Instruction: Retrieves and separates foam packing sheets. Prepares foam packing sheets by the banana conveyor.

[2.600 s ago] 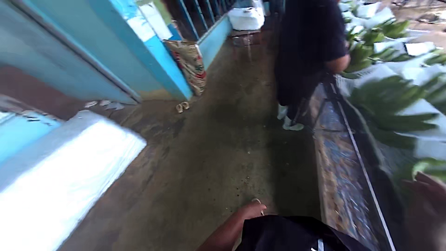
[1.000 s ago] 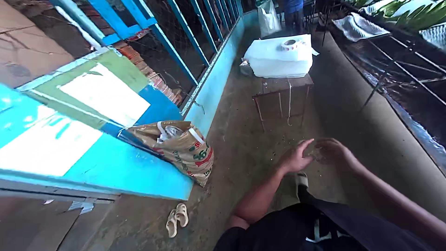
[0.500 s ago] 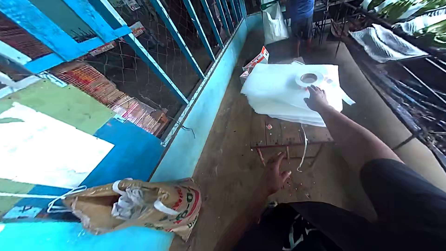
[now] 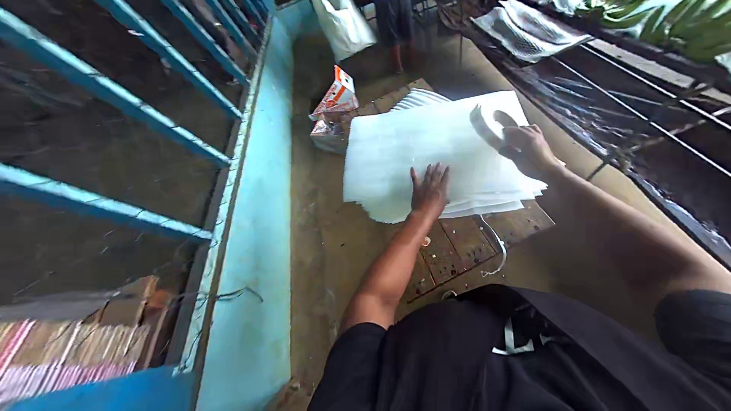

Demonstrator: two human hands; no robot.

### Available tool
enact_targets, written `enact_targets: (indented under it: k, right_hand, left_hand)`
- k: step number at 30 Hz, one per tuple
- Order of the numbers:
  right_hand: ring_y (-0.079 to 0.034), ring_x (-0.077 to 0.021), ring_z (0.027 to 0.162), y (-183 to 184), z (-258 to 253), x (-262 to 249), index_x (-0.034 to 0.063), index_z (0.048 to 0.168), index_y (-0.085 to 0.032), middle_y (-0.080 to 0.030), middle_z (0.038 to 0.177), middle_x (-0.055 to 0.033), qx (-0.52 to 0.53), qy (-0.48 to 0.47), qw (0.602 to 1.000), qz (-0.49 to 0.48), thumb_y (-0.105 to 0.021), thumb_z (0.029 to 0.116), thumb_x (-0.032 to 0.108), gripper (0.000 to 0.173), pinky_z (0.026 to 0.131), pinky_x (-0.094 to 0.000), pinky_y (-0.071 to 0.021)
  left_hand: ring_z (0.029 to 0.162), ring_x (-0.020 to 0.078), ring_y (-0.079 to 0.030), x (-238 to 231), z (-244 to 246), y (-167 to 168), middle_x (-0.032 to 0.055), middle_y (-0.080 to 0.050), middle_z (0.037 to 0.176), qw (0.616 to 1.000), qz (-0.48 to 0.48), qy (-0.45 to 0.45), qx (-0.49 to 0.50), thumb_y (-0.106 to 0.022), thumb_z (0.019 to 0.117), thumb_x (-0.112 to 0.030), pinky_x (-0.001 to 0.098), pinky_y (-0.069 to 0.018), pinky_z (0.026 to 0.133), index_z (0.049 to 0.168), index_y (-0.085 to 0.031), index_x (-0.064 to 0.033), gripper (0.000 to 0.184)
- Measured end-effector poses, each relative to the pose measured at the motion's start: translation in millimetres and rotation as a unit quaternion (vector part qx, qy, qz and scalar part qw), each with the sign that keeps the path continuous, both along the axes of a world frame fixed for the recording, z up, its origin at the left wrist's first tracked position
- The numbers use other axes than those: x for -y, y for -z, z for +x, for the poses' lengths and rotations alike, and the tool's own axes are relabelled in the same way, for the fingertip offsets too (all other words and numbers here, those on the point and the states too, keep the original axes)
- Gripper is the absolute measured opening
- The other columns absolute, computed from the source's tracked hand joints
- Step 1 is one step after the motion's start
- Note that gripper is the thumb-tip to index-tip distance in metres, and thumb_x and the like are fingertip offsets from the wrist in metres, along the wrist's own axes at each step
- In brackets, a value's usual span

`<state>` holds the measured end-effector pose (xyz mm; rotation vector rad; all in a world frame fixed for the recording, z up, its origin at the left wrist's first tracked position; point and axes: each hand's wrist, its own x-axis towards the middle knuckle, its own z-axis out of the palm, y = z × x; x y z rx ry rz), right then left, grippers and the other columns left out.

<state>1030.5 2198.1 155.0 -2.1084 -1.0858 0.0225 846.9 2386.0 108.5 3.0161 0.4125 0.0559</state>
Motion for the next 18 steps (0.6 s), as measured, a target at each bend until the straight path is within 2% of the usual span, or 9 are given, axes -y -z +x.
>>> enact_targets:
  k: [3,5,8,11,13,14,15,16,18]
  right_hand:
    - [-0.052,-0.0344,0.133,-35.9,-25.3,52.1,-0.0012,0.140,-0.056,-0.057,0.139,-0.0252,-0.066,0.081,0.992,0.073,-0.068,0.0974,0.012,0.046,0.113,-0.0485,-0.0428]
    - [-0.061,-0.0227,0.120,-49.7,-35.8,84.5,-0.0032,0.138,-0.055,-0.061,0.132,-0.0212,-0.063,0.104,0.983,0.135,-0.065,0.0961,0.014,0.047,0.104,-0.0403,-0.0505]
    - [-0.063,-0.0031,0.102,-58.1,-48.6,116.9,0.0014,0.136,-0.053,-0.064,0.118,-0.0002,-0.066,0.093,0.960,0.255,-0.063,0.0945,0.019,0.046,0.093,-0.0276,-0.0554]
    - [-0.064,0.0006,0.107,-61.3,-59.0,122.7,0.0087,0.130,-0.055,-0.067,0.117,0.0112,-0.058,0.063,0.935,0.345,-0.062,0.0950,0.008,0.036,0.098,-0.0241,-0.0542]
    - [-0.063,0.0001,0.107,-59.3,-64.7,117.4,0.0043,0.133,-0.052,-0.065,0.119,0.0062,-0.045,0.100,0.943,0.313,-0.063,0.0943,0.011,0.041,0.097,-0.0234,-0.0540]
    - [-0.062,-0.0028,0.109,-58.7,-67.9,111.5,0.0003,0.136,-0.051,-0.063,0.122,-0.0008,-0.039,0.135,0.954,0.265,-0.064,0.0942,0.014,0.045,0.097,-0.0253,-0.0532]
    - [-0.061,-0.0099,0.114,-58.8,-71.3,102.5,-0.0030,0.139,-0.050,-0.061,0.128,-0.0107,-0.033,0.164,0.965,0.202,-0.064,0.0954,0.015,0.049,0.101,-0.0302,-0.0517]
    - [-0.059,-0.0239,0.121,-56.9,-72.7,89.3,-0.0070,0.139,-0.051,-0.058,0.133,-0.0227,-0.022,0.172,0.973,0.154,-0.066,0.0956,0.014,0.051,0.105,-0.0406,-0.0489]
    - [-0.056,-0.0412,0.125,-41.3,-70.2,54.8,-0.0099,0.133,-0.057,-0.059,0.130,-0.0318,0.012,0.147,0.984,0.099,-0.072,0.0935,0.010,0.047,0.109,-0.0536,-0.0440]
  left_hand:
    - [0.150,0.0344,-0.037,-25.2,9.7,-8.0,0.0122,-0.044,0.159,0.999,-0.037,0.038,-0.005,-0.081,0.0869,-0.033,0.0695,-0.0216,0.117,0.152,-0.050,-0.0156,0.074]
    - [0.147,0.0300,-0.042,-42.1,10.7,-13.2,0.0100,-0.048,0.157,0.997,-0.064,0.052,-0.007,-0.078,0.0896,-0.038,0.0634,-0.0277,0.116,0.148,-0.056,-0.0146,0.067]
    - [0.138,0.0289,-0.054,-62.5,11.1,-21.4,0.0113,-0.059,0.147,0.992,-0.106,0.066,0.020,-0.068,0.0981,-0.036,0.0579,-0.0375,0.112,0.139,-0.064,-0.0099,0.049]
    - [0.113,0.0406,-0.068,-70.9,13.2,-38.1,0.0218,-0.071,0.120,0.987,-0.151,0.026,0.049,-0.059,0.1039,-0.031,0.0627,-0.0487,0.098,0.134,-0.065,-0.0043,0.041]
    - [0.106,0.0487,-0.068,-73.0,11.2,-52.6,0.0290,-0.070,0.113,0.981,-0.172,-0.034,0.087,-0.057,0.1048,-0.030,0.0681,-0.0498,0.091,0.136,-0.061,0.0007,0.044]
    - [0.107,0.0509,-0.067,-76.2,8.4,-63.3,0.0312,-0.069,0.113,0.975,-0.180,-0.068,0.112,-0.056,0.1054,-0.031,0.0698,-0.0490,0.091,0.138,-0.059,0.0024,0.047]
    - [0.108,0.0521,-0.066,-81.6,4.3,-75.6,0.0327,-0.068,0.114,0.968,-0.184,-0.099,0.141,-0.054,0.1061,-0.033,0.0707,-0.0482,0.092,0.139,-0.057,0.0039,0.049]
    - [0.109,0.0526,-0.065,-88.2,-0.9,-87.9,0.0337,-0.067,0.115,0.959,-0.182,-0.124,0.177,-0.052,0.1067,-0.034,0.0709,-0.0476,0.093,0.139,-0.055,0.0053,0.051]
    - [0.110,0.0502,-0.065,-101.1,-15.2,-106.5,0.0328,-0.067,0.116,0.938,-0.164,-0.156,0.263,-0.052,0.1065,-0.033,0.0693,-0.0476,0.094,0.138,-0.055,0.0060,0.050]
